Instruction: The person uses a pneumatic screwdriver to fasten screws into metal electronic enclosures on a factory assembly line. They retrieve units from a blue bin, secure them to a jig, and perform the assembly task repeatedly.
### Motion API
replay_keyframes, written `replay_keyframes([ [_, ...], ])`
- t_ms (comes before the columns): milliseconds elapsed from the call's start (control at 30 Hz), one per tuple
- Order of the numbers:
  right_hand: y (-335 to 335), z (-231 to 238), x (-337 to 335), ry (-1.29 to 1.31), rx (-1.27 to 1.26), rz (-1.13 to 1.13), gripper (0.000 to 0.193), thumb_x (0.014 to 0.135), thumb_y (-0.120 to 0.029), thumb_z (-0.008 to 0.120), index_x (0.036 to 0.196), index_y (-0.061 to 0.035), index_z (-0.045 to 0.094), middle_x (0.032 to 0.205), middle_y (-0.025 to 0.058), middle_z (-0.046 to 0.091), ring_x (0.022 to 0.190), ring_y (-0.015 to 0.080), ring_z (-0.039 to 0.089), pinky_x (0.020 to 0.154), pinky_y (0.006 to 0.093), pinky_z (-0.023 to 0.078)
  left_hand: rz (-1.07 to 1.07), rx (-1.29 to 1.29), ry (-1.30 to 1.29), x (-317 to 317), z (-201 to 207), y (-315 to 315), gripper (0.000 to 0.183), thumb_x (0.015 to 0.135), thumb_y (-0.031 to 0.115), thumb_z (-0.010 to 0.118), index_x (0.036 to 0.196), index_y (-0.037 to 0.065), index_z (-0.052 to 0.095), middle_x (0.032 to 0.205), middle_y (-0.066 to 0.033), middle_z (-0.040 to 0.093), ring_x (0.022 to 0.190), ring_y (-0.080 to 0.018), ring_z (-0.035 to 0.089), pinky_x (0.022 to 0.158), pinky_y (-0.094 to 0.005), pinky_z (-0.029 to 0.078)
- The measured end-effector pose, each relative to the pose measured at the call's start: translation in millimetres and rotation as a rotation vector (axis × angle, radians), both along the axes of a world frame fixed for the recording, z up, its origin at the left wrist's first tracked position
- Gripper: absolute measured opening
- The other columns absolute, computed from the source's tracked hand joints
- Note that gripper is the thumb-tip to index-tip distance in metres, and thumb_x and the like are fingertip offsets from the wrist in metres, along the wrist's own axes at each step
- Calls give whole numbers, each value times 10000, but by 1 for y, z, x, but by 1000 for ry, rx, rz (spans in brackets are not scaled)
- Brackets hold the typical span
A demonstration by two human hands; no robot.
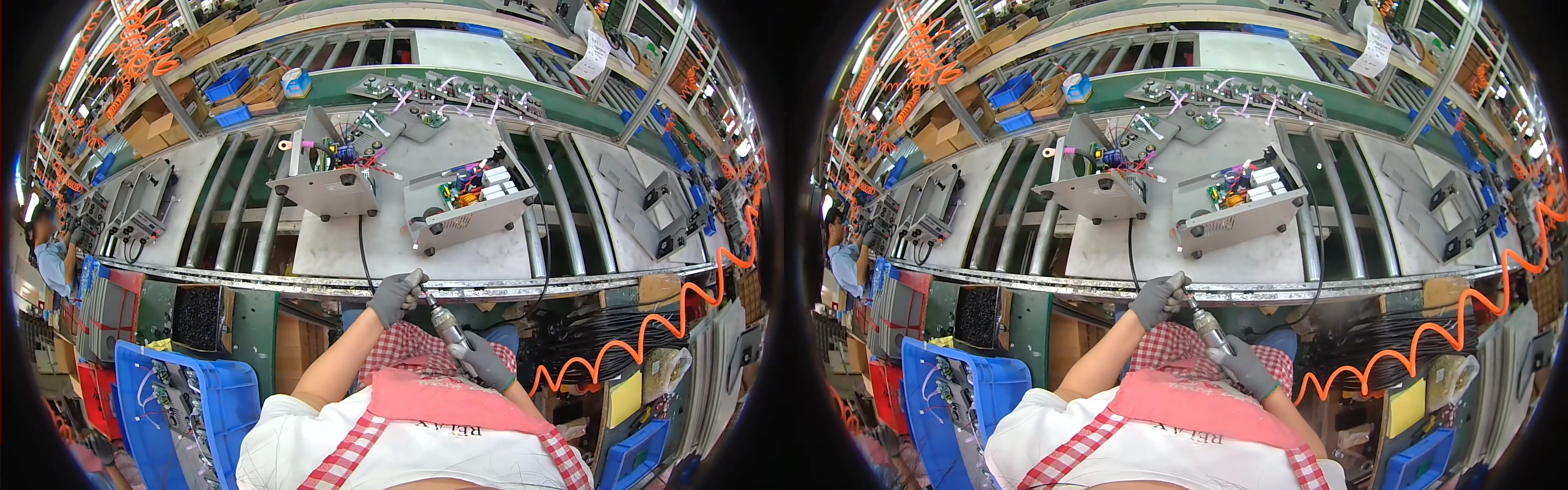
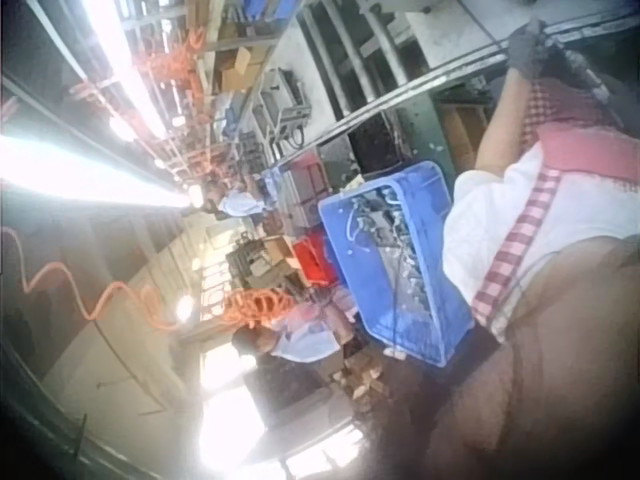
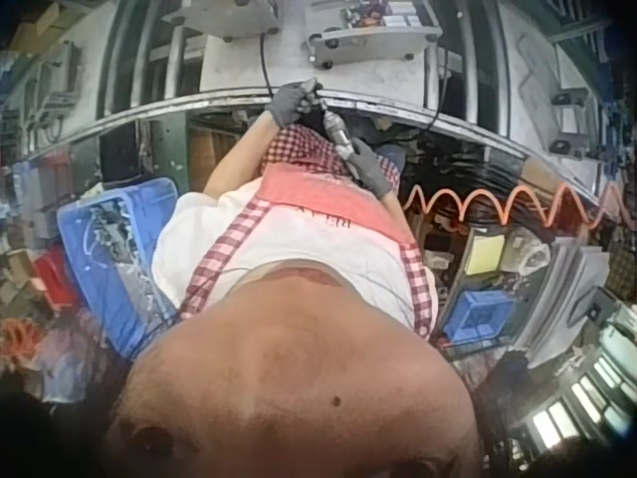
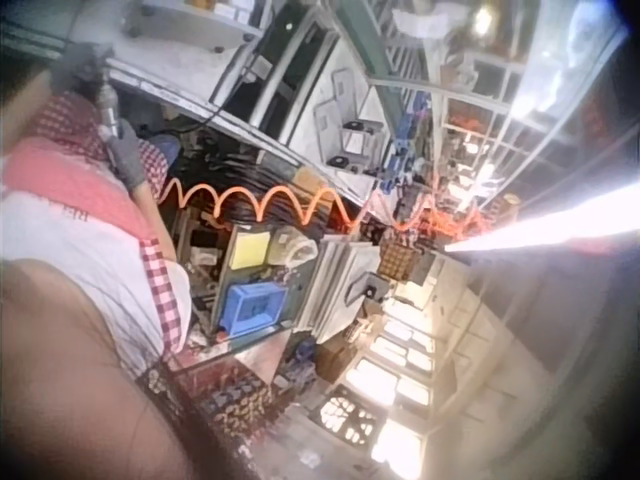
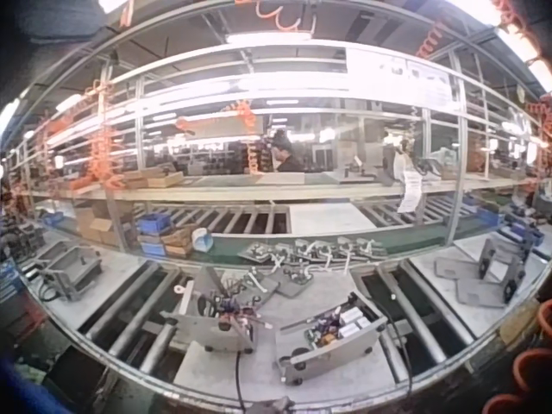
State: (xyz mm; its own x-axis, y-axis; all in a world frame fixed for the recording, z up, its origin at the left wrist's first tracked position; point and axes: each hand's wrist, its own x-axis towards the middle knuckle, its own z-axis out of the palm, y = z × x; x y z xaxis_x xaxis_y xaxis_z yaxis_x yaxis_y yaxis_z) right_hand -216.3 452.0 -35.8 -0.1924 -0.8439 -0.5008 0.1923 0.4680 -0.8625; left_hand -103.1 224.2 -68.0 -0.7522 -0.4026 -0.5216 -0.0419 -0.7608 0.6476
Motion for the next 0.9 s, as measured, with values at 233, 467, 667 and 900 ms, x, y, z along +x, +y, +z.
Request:
replay_keyframes([
  [233,-1,2,1,-137,-16,-28,465,842,-397,657,1052,-4,522,706,19,557,564,74,537,486,214,438,-80,1,132,11,4,-1,323,974,323,516,1081,21,556,685,39,499,477,-31,326,424,-175,287],
  [467,-14,6,1,-110,-12,-4,410,863,-360,625,1067,-22,514,715,19,560,563,72,538,459,212,433,-47,65,182,5,-9,-7,399,972,360,508,1137,-2,539,694,32,502,471,-29,327,421,-177,288],
  [667,-20,18,-4,-101,43,49,408,869,-377,587,1093,-47,500,739,20,545,568,79,518,453,216,433,-67,-120,133,7,-7,-19,465,955,400,531,1047,-52,581,653,24,493,461,-27,358,418,-183,295],
  [900,-26,18,-2,-89,34,110,410,880,-389,548,1100,-47,491,748,26,548,555,88,516,453,223,427,-235,-362,131,19,0,-36,450,976,372,492,1116,-44,592,626,27,477,465,-29,346,413,-199,281],
])
